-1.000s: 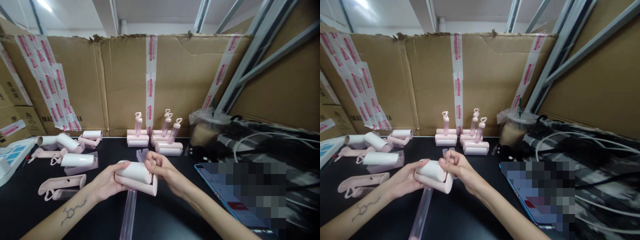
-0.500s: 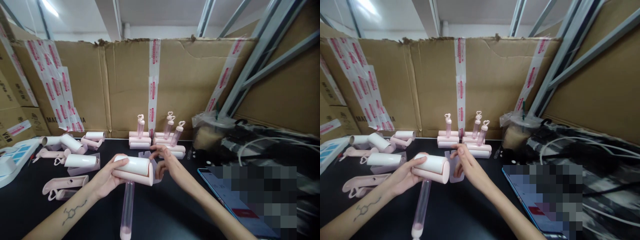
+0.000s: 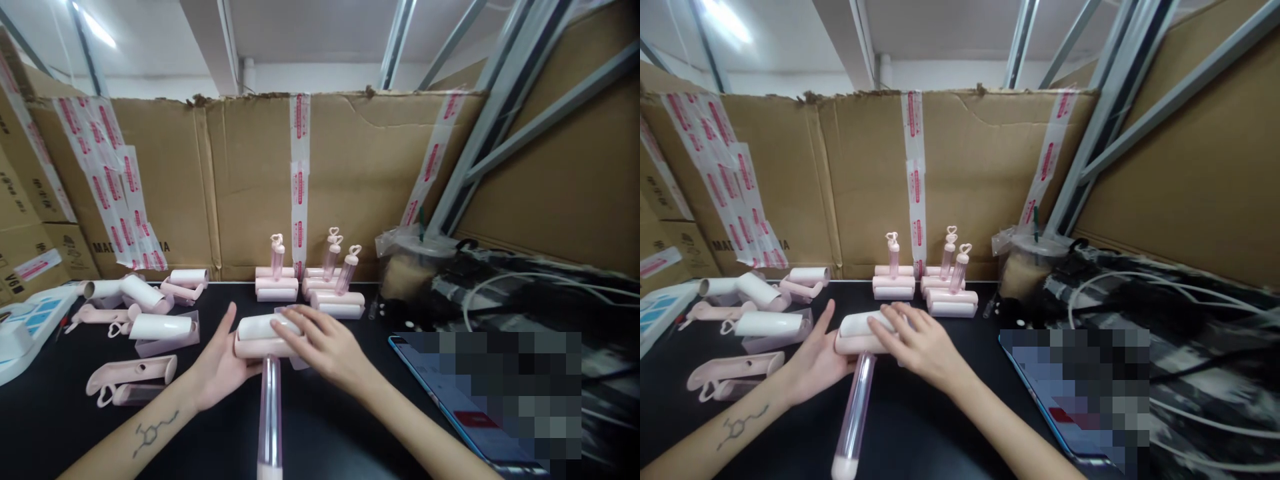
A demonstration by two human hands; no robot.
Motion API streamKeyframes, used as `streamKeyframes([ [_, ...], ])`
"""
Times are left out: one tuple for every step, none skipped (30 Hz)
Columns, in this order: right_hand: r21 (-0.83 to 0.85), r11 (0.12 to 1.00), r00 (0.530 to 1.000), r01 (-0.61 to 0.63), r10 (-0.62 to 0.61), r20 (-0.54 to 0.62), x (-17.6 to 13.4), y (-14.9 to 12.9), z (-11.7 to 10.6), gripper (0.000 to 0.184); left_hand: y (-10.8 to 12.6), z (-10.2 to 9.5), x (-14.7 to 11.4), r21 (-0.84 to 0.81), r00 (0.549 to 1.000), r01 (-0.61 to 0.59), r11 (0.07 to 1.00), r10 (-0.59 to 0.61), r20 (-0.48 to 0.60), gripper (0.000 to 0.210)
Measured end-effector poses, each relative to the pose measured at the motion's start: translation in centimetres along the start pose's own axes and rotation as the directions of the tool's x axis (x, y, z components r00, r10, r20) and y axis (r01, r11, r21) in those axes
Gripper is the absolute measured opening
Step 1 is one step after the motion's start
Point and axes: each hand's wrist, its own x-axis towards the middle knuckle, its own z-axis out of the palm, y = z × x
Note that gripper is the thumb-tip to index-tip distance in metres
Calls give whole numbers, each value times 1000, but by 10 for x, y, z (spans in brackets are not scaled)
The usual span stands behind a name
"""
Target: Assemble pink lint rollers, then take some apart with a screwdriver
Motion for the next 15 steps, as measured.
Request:
streamKeyframes([
  [43,995,996,-91,91,3,1,3,-4,37,2,-1,0,-12,1000,20,1000,-19,8,67],
  [92,976,980,-200,200,13,2,6,-7,36,5,-2,2,-15,1000,19,1000,-19,-2,69],
  [146,936,947,-319,319,27,3,10,-10,35,7,-5,3,1,1000,-6,1000,7,-27,68],
  [204,876,898,-438,437,51,4,13,-11,35,8,-8,5,44,996,-54,998,57,-65,64],
  [262,799,838,-542,538,91,4,16,-11,35,7,-12,7,125,987,-109,986,122,-106,60],
  [320,712,776,-625,613,150,5,19,-10,37,5,-16,9,245,971,-155,957,193,-143,58],
  [379,623,722,-684,653,229,5,21,-8,39,2,-20,11,395,948,-186,900,270,-169,58],
  [438,531,678,-726,661,322,5,22,-6,43,-1,-24,12,555,922,-199,808,346,-175,61],
  [494,438,646,-751,641,414,4,23,-2,46,-5,-28,13,700,895,-197,687,417,-157,64],
  [547,348,630,-761,598,496,4,24,2,48,-9,-31,13,812,873,-187,553,473,-121,67],
  [596,267,629,-757,545,555,4,24,5,49,-13,-34,13,885,854,-176,431,513,-80,70],
  [638,201,640,-744,490,592,5,24,9,49,-16,-37,13,927,842,-166,337,538,-45,74],
  [668,156,657,-727,440,612,5,23,12,49,-18,-39,13,948,837,-157,276,547,-21,78],
  [690,132,676,-712,393,623,5,23,15,49,-19,-42,14,957,841,-152,249,540,-7,84],
  [704,121,695,-700,345,631,5,22,17,48,-20,-44,14,956,853,-154,250,521,1,91],
])
